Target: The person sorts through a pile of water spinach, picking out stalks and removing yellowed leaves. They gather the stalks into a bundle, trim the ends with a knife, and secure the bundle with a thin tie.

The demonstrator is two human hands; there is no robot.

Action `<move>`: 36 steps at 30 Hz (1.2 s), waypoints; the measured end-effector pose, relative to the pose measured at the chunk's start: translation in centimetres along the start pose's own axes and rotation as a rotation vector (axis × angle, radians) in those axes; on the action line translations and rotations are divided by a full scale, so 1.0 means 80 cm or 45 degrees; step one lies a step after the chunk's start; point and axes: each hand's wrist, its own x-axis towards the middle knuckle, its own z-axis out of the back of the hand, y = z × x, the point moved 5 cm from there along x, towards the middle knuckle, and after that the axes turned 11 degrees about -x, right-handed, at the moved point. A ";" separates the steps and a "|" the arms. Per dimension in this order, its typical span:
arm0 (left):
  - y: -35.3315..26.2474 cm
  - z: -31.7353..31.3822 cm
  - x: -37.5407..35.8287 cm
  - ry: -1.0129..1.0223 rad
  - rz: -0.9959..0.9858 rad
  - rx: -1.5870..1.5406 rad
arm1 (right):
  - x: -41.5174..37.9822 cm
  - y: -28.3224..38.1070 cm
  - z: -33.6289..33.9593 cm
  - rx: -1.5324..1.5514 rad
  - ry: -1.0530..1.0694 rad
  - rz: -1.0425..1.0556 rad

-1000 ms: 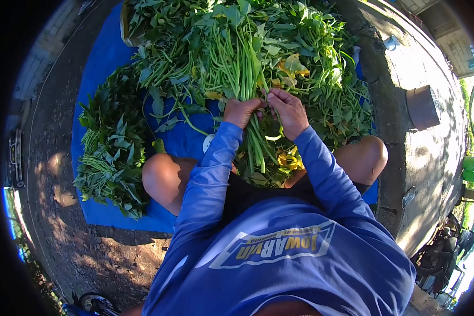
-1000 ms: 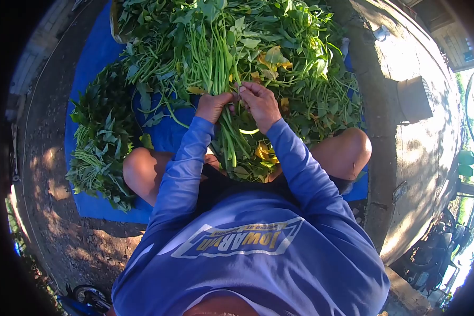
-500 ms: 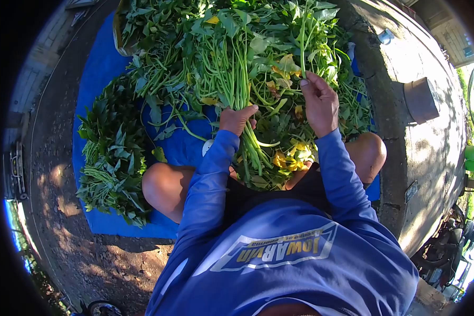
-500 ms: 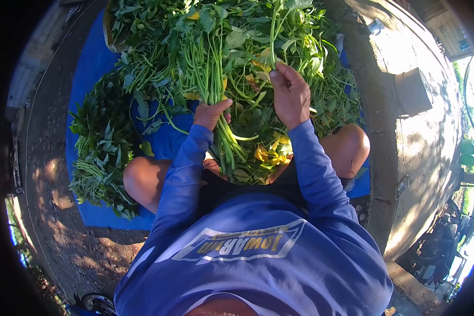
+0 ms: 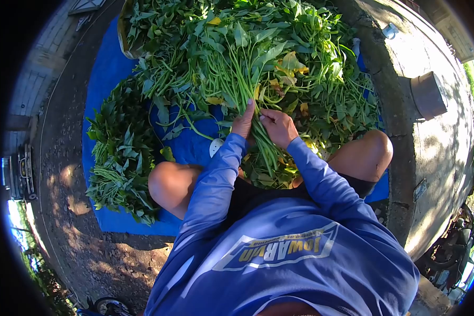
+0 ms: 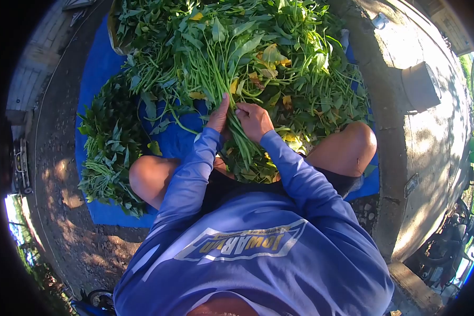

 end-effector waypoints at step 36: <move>-0.049 0.016 0.014 -0.300 -0.566 0.327 | -0.014 0.049 -0.048 0.276 -0.045 0.014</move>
